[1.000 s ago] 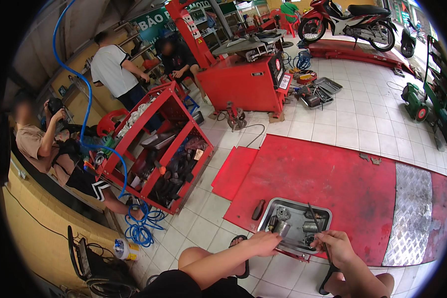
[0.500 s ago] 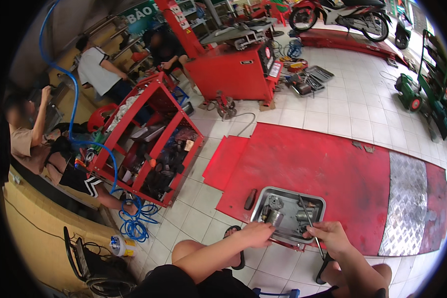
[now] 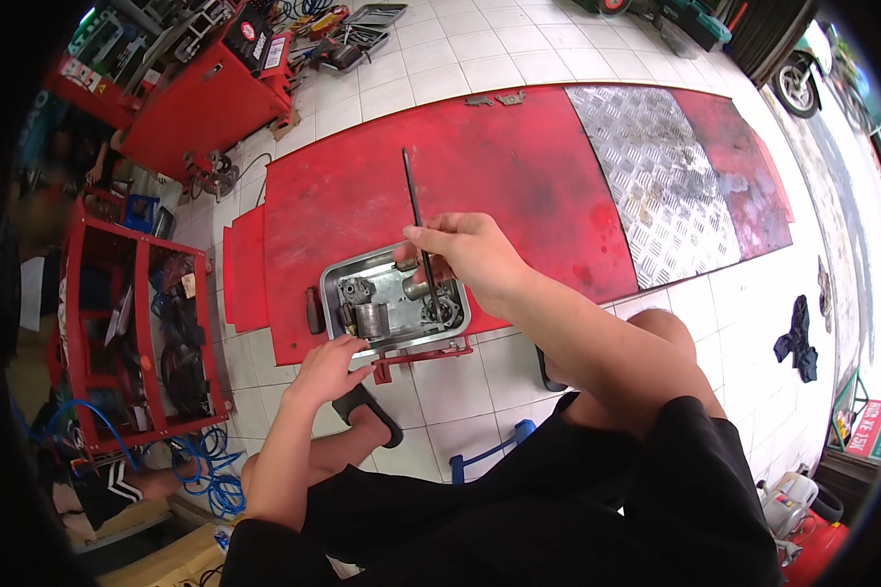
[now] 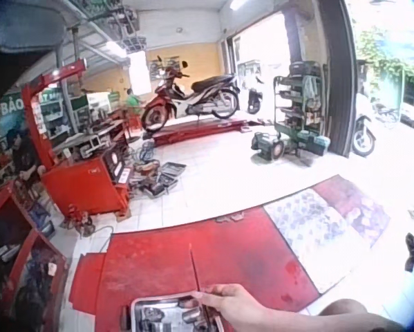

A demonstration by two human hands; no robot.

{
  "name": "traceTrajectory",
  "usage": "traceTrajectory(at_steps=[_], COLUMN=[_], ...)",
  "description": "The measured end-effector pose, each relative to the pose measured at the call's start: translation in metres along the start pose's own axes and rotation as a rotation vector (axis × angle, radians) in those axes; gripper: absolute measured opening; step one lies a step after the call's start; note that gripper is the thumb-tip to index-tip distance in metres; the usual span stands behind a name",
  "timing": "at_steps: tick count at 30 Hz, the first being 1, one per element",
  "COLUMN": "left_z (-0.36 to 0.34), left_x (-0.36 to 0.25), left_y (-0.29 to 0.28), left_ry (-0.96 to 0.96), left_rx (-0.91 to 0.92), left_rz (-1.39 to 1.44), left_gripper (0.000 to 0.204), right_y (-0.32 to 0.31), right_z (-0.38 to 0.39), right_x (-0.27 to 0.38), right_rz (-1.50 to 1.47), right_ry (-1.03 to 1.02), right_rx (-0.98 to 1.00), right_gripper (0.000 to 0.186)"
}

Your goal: The person sits on a low stool in a workshop and uses a screwdriver to disassemble a cylindrical metal component. They remove internal parts and place them into a metal tray on the floor, then reassemble the component and inspect it.

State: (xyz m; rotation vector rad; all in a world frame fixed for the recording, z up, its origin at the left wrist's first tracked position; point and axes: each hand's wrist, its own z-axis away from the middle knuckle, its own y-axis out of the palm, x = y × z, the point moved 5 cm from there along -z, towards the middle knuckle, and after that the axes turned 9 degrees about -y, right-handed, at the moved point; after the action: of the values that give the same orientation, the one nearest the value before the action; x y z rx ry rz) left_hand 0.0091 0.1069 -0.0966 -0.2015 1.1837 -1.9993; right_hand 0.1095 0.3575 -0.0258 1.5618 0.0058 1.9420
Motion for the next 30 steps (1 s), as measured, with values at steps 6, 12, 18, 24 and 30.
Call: traceTrajectory(at_steps=[6, 12, 18, 24, 30], left_z=[-0.027, -0.098, -0.159, -0.186, -0.206], left_x=[0.005, -0.023, -0.057, -0.065, -0.036], left_y=[0.029, 0.046, 0.037, 0.043, 0.063], left_ry=[0.087, 0.105, 0.001, 0.036, 0.048], left_rx=[-0.251, -0.422, -0.361, -0.226, -0.3], left_rz=[0.006, 0.046, -0.051, -0.267, -0.104], left_gripper=[0.034, 0.046, 0.058, 0.076, 0.085], right_y=[-0.013, -0.034, -0.041, -0.053, -0.049], right_z=[0.009, 0.018, 0.032, 0.046, 0.047], right_x=[0.014, 0.037, 0.054, 0.068, 0.07], right_rz=[-0.047, -0.08, -0.126, -0.118, -0.113], right_ry=[-0.069, -0.149, -0.211, -0.224, -0.249], right_rx=[-0.012, -0.036, 0.01, 0.013, 0.049], right_gripper=[0.027, 0.031, 0.036, 0.037, 0.033])
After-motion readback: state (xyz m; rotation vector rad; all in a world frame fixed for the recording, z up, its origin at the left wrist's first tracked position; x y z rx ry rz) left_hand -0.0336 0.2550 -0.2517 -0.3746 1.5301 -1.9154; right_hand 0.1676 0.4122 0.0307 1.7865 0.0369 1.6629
